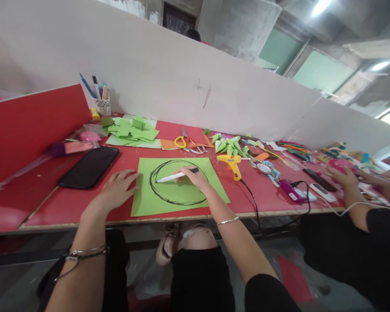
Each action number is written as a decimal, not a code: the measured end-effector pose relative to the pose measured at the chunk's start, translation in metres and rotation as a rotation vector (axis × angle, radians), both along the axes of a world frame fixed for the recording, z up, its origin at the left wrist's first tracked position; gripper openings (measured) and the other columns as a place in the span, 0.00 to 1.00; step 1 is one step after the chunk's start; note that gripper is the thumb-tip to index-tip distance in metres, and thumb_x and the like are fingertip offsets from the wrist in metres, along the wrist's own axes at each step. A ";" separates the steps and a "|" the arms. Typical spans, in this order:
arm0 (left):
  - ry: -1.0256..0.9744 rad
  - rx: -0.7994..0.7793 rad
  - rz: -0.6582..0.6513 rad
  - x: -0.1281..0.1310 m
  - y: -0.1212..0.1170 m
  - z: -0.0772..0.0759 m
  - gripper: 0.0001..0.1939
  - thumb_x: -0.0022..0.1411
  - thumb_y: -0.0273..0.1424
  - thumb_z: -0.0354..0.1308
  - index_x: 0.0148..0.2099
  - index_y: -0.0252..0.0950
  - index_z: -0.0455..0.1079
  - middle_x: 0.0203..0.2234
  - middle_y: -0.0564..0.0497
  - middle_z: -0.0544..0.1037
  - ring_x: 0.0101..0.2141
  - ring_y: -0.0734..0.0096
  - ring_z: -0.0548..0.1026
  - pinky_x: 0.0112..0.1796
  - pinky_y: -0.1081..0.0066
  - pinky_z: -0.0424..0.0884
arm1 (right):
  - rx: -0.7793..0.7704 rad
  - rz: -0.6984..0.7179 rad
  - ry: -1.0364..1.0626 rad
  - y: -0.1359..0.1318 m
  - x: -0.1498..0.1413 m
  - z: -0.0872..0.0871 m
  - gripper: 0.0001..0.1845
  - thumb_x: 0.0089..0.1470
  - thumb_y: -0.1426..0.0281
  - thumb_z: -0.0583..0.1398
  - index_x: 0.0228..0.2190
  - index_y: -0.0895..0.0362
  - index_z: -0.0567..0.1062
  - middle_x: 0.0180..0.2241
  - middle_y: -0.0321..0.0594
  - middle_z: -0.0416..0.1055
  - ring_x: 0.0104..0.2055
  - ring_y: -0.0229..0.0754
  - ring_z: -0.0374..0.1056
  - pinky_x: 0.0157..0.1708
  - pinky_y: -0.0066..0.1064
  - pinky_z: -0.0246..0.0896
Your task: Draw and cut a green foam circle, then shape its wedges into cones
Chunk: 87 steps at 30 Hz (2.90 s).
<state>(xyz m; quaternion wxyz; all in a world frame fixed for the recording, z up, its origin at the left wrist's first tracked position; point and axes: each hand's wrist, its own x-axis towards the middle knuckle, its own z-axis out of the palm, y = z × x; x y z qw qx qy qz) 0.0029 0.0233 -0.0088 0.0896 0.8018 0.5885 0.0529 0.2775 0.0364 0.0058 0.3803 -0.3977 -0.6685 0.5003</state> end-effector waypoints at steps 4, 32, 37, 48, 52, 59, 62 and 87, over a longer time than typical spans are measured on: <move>0.008 0.000 0.001 0.000 0.000 0.001 0.28 0.57 0.40 0.41 0.59 0.38 0.55 0.56 0.46 0.58 0.54 0.55 0.55 0.51 0.59 0.55 | -0.056 -0.013 0.070 0.005 0.004 -0.005 0.20 0.51 0.62 0.50 0.27 0.61 0.77 0.17 0.38 0.70 0.25 0.36 0.66 0.32 0.30 0.61; -0.040 0.033 0.000 -0.002 0.001 -0.004 0.28 0.56 0.41 0.41 0.58 0.40 0.57 0.55 0.47 0.60 0.54 0.55 0.56 0.50 0.59 0.56 | -0.058 0.026 0.040 0.005 0.007 -0.006 0.22 0.51 0.61 0.50 0.22 0.61 0.77 0.13 0.37 0.67 0.23 0.37 0.65 0.31 0.30 0.59; -0.033 0.037 0.002 -0.001 0.001 -0.003 0.27 0.56 0.41 0.42 0.58 0.39 0.57 0.55 0.47 0.60 0.54 0.56 0.56 0.50 0.59 0.56 | -0.062 -0.019 0.101 0.008 0.005 -0.008 0.21 0.50 0.60 0.50 0.25 0.61 0.77 0.16 0.37 0.69 0.23 0.36 0.65 0.31 0.30 0.60; -0.016 0.029 0.000 -0.001 0.001 -0.002 0.27 0.57 0.40 0.41 0.58 0.40 0.56 0.55 0.47 0.60 0.54 0.57 0.56 0.50 0.60 0.55 | -0.038 0.026 -0.001 0.001 0.004 -0.001 0.24 0.52 0.58 0.49 0.22 0.60 0.77 0.14 0.36 0.67 0.22 0.35 0.64 0.31 0.28 0.59; -0.023 0.032 -0.007 -0.002 0.002 -0.003 0.27 0.57 0.41 0.41 0.58 0.40 0.56 0.55 0.48 0.60 0.54 0.57 0.56 0.51 0.60 0.55 | -0.098 0.005 0.032 0.005 0.006 -0.005 0.25 0.51 0.58 0.49 0.21 0.61 0.77 0.12 0.36 0.66 0.19 0.35 0.61 0.24 0.27 0.56; -0.026 0.037 -0.005 -0.002 0.002 -0.004 0.27 0.56 0.41 0.42 0.58 0.40 0.56 0.54 0.47 0.60 0.53 0.56 0.57 0.50 0.59 0.55 | -0.057 0.042 0.106 0.005 0.004 -0.004 0.22 0.51 0.58 0.50 0.25 0.61 0.77 0.18 0.38 0.70 0.23 0.35 0.64 0.28 0.28 0.59; -0.024 0.036 0.004 -0.002 0.003 -0.005 0.27 0.56 0.41 0.42 0.58 0.42 0.56 0.55 0.48 0.60 0.54 0.56 0.56 0.51 0.59 0.55 | -0.072 0.047 0.036 0.003 0.003 -0.001 0.23 0.51 0.57 0.50 0.25 0.60 0.77 0.18 0.38 0.70 0.23 0.36 0.65 0.29 0.28 0.60; -0.051 0.057 -0.074 -0.008 0.000 -0.008 0.29 0.56 0.42 0.42 0.58 0.37 0.57 0.57 0.46 0.59 0.55 0.59 0.55 0.53 0.61 0.52 | 0.168 -0.398 0.447 -0.003 0.032 0.026 0.15 0.50 0.61 0.50 0.35 0.56 0.68 0.32 0.41 0.72 0.29 0.37 0.66 0.34 0.32 0.61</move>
